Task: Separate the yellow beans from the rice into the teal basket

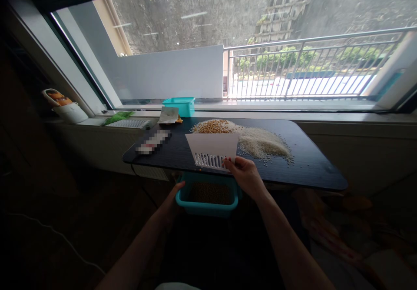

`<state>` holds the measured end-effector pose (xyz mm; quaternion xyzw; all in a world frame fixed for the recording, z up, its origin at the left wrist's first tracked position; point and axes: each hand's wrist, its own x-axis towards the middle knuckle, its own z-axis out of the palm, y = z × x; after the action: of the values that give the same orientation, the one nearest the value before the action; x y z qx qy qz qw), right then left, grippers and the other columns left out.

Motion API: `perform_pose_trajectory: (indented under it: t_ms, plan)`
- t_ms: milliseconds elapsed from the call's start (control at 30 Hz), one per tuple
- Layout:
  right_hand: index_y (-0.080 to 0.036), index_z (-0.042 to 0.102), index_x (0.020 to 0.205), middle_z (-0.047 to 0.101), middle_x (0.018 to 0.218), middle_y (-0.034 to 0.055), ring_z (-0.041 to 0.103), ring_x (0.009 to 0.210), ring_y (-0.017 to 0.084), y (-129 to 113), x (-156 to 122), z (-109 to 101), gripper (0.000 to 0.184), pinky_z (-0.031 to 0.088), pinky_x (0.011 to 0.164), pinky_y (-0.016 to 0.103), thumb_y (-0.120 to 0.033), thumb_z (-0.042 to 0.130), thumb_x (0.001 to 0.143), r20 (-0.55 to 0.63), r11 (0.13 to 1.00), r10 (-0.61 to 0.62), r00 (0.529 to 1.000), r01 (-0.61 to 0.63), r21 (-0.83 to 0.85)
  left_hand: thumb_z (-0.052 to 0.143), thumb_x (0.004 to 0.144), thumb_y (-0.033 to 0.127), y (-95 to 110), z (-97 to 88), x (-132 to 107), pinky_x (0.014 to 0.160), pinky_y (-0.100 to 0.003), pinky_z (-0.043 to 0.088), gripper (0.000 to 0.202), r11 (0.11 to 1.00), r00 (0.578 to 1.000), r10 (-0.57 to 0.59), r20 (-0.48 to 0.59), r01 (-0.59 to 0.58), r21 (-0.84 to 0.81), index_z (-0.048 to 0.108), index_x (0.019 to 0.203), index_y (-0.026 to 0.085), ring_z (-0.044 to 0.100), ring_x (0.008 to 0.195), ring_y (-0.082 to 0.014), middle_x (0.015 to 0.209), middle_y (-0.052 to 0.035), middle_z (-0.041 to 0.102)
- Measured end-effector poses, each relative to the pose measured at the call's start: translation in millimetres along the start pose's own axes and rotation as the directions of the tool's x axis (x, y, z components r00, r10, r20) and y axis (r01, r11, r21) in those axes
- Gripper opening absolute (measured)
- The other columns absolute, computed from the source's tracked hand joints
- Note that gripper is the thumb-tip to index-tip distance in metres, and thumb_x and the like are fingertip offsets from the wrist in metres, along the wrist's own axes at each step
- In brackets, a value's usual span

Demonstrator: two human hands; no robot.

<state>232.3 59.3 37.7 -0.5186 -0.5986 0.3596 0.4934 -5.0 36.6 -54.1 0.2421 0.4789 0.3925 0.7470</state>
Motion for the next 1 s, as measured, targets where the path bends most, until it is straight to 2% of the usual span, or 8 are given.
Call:
perform_pose_trajectory:
  t_ms: [133, 267, 433, 567, 733, 800, 900, 1000]
  plan:
    - [-0.016, 0.069, 0.073, 0.068, 0.071, 0.0039, 0.060, 0.069, 0.018, 3, -2, -4, 0.031, 0.047, 0.064, 0.027, -0.046, 0.063, 0.070, 0.018, 1.000, -0.018, 1.000, 0.018, -0.022, 0.048, 0.076, 0.052, 1, 0.2, 0, 0.078, -0.032, 0.048, 0.055, 1.000, 1.000, -0.003, 0.018, 0.003, -0.013, 0.054, 0.119, 0.017, 0.058, 0.102, -0.0245, 0.109, -0.0086, 0.064]
    - [-0.017, 0.071, 0.075, 0.069, 0.073, 0.0048, 0.062, 0.071, 0.020, 5, -9, -15, 0.035, 0.049, 0.065, 0.029, -0.050, 0.065, 0.066, 0.018, 1.000, 0.023, 1.000, -0.023, 0.008, 0.049, 0.076, 0.051, 1, -0.2, 0, 0.079, -0.032, 0.047, 0.055, 1.000, 1.000, -0.005, 0.027, 0.005, -0.015, 0.054, 0.119, 0.017, 0.058, 0.103, -0.0241, 0.110, -0.0087, 0.064]
    - [-0.017, 0.071, 0.073, 0.069, 0.075, 0.0058, 0.061, 0.072, 0.022, -2, -12, -24, 0.037, 0.050, 0.066, 0.032, -0.052, 0.066, 0.064, -0.061, 0.998, 0.046, 0.997, -0.044, 0.041, 0.049, 0.076, 0.051, 0, -0.4, 2, 0.080, -0.032, 0.047, 0.055, 1.000, 1.000, -0.001, 0.002, 0.001, -0.007, 0.053, 0.119, 0.017, 0.058, 0.102, -0.0242, 0.110, -0.0091, 0.064]
    - [-0.017, 0.071, 0.075, 0.068, 0.075, 0.0051, 0.060, 0.071, 0.020, -1, -13, -9, 0.034, 0.048, 0.066, 0.030, -0.049, 0.065, 0.066, -0.120, 0.999, 0.015, 0.993, -0.008, 0.054, 0.048, 0.077, 0.051, 0, 0.4, 1, 0.079, -0.033, 0.047, 0.056, 1.000, 1.000, 0.002, 0.018, -0.002, -0.007, 0.053, 0.120, 0.015, 0.058, 0.102, -0.0250, 0.110, -0.0097, 0.064]
    - [-0.018, 0.071, 0.078, 0.066, 0.079, 0.0051, 0.057, 0.065, 0.018, 7, -27, 27, 0.034, 0.044, 0.050, 0.025, -0.049, 0.061, 0.070, -0.094, 0.998, -0.018, 0.995, 0.024, 0.062, 0.048, 0.077, 0.051, 0, -0.6, 2, 0.080, -0.033, 0.046, 0.056, 1.000, 0.999, -0.004, 0.032, 0.005, -0.013, 0.052, 0.121, 0.016, 0.058, 0.102, -0.0244, 0.111, -0.0093, 0.063]
    - [-0.017, 0.071, 0.075, 0.064, 0.076, 0.0052, 0.057, 0.063, 0.017, 10, -32, 38, 0.033, 0.044, 0.050, 0.025, -0.048, 0.059, 0.073, -0.103, 0.999, -0.034, 0.994, 0.038, 0.038, 0.047, 0.077, 0.052, 0, -1.7, 3, 0.080, -0.033, 0.046, 0.057, 1.000, 0.999, -0.019, 0.035, 0.019, -0.007, 0.051, 0.122, 0.017, 0.058, 0.101, -0.0248, 0.112, -0.0095, 0.063]
    - [-0.017, 0.069, 0.072, 0.064, 0.077, 0.0054, 0.058, 0.069, 0.018, 16, -33, 41, 0.031, 0.046, 0.059, 0.026, -0.046, 0.057, 0.075, -0.155, 0.995, -0.097, 0.983, 0.092, -0.037, 0.048, 0.076, 0.053, 0, -2.4, 3, 0.079, -0.034, 0.046, 0.059, 1.000, 0.999, -0.029, 0.019, 0.029, 0.004, 0.050, 0.122, 0.017, 0.059, 0.100, -0.0255, 0.111, -0.0098, 0.063]
    - [-0.017, 0.068, 0.072, 0.064, 0.078, 0.0061, 0.058, 0.071, 0.018, 23, -32, 31, 0.031, 0.046, 0.061, 0.026, -0.045, 0.056, 0.076, -0.236, 0.985, -0.143, 0.961, 0.113, -0.133, 0.047, 0.075, 0.055, 1, -1.3, 2, 0.077, -0.034, 0.047, 0.060, 0.999, 1.000, -0.028, -0.004, 0.028, 0.030, 0.050, 0.122, 0.017, 0.059, 0.099, -0.0259, 0.110, -0.0100, 0.064]
